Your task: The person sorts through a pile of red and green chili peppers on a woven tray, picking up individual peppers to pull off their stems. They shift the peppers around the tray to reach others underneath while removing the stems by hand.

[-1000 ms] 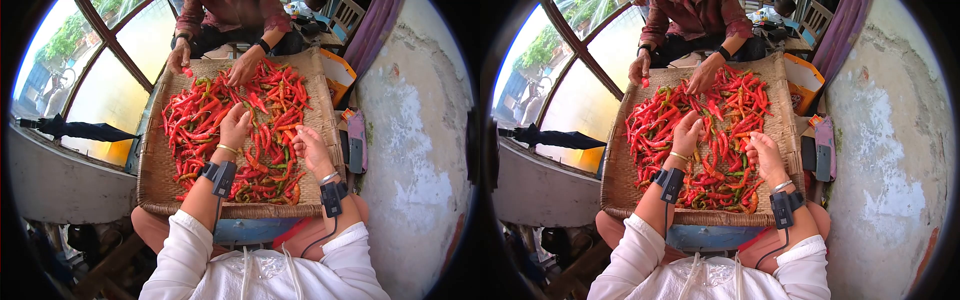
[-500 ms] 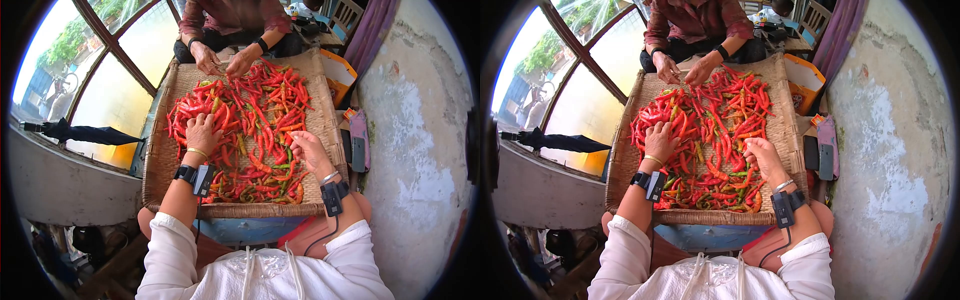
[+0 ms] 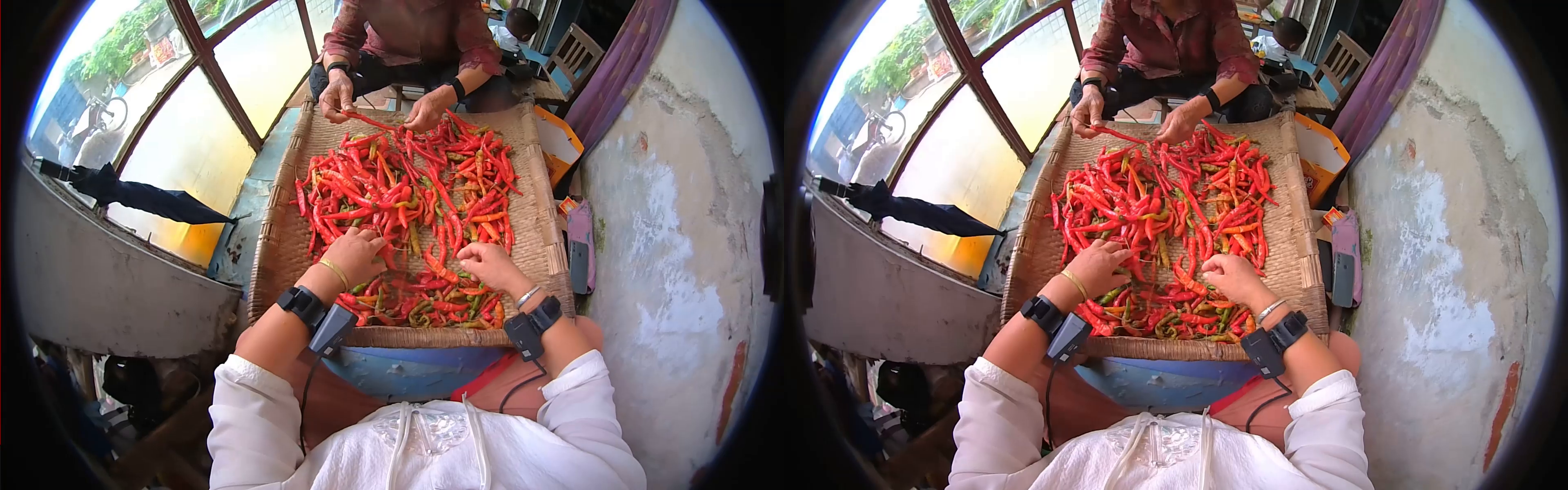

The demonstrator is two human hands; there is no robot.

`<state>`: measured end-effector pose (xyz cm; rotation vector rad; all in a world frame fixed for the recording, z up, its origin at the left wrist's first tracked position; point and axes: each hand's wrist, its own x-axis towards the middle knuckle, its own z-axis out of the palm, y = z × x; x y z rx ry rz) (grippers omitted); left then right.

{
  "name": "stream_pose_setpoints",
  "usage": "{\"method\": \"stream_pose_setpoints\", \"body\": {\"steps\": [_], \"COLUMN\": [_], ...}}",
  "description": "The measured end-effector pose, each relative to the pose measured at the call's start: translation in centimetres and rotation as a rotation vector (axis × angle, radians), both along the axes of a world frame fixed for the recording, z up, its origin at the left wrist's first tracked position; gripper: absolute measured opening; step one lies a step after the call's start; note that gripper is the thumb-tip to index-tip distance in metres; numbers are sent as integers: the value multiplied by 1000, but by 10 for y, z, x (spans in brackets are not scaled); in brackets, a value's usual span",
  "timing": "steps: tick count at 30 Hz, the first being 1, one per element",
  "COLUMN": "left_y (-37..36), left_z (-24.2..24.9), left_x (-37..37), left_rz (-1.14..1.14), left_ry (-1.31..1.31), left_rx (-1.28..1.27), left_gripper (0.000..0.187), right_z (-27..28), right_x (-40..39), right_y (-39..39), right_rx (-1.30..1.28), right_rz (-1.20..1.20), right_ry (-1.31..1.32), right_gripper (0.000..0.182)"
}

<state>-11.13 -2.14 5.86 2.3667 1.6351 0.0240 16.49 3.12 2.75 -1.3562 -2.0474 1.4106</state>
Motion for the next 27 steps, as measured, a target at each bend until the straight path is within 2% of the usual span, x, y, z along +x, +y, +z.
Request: {"method": "stream_pose_setpoints", "body": {"steps": [1, 5, 7, 8, 10, 12, 13, 15, 16, 17, 18, 20, 21, 22, 25, 27], "left_y": [-4, -24, -28, -28, -20, -12, -6, 3, 8, 11, 14, 10, 9, 8, 1, -1], "left_z": [-3, 21, 29, 30, 29, 24, 15, 1, -7, -22, -13, 12, 7, -2, -16, -10], "left_x": [-4, -21, -32, -36, -44, -47, -49, -46, -47, -47, -47, -43, -40, -38, -27, -22], "left_rz": [-25, -59, 1, 50, 83, 317, 363, 409, 454, 407, 412, 314, 351, 361, 316, 307], "left_ry": [-59, -118, -182, -247, -328, -693, -805, -924, -1023, -1065, -1084, -430, -555, -559, -386, -425], "left_rx": [105, 43, 10, -29, -36, -71, -92, -106, -119, -50, -48, -13, -43, -43, 0, 18], "left_gripper": [39, 34, 32, 30, 30, 31, 33, 33, 34, 32, 32, 28, 28, 28, 27, 26], "right_z": [14, 13, -2, -8, -15, -20, -19, -18, -18, -18, -18, -15, -13, -11, 6, 16], "right_x": [-16, -78, -106, -118, -142, -157, -162, -166, -167, -168, -167, -163, -163, -163, -150, -139], "right_y": [-1, 15, 25, 27, 29, 32, 33, 36, 38, 42, 46, 50, 52, 53, 41, 25], "right_rx": [62, 119, 153, 154, 478, 521, 535, 487, 493, 452, 408, 428, 470, 513, 628, 697], "right_rz": [94, 190, -6, 1, -198, -212, -249, -275, -264, -235, -206, -96, -41, 6, 63, 93], "right_ry": [-66, -42, 96, 91, 69, 54, -16, -184, -198, -225, -256, -365, -421, -469, -587, -585], "right_gripper": [22, 23, 22, 22, 21, 24, 29, 44, 44, 45, 47, 46, 45, 44, 33, 21]}}
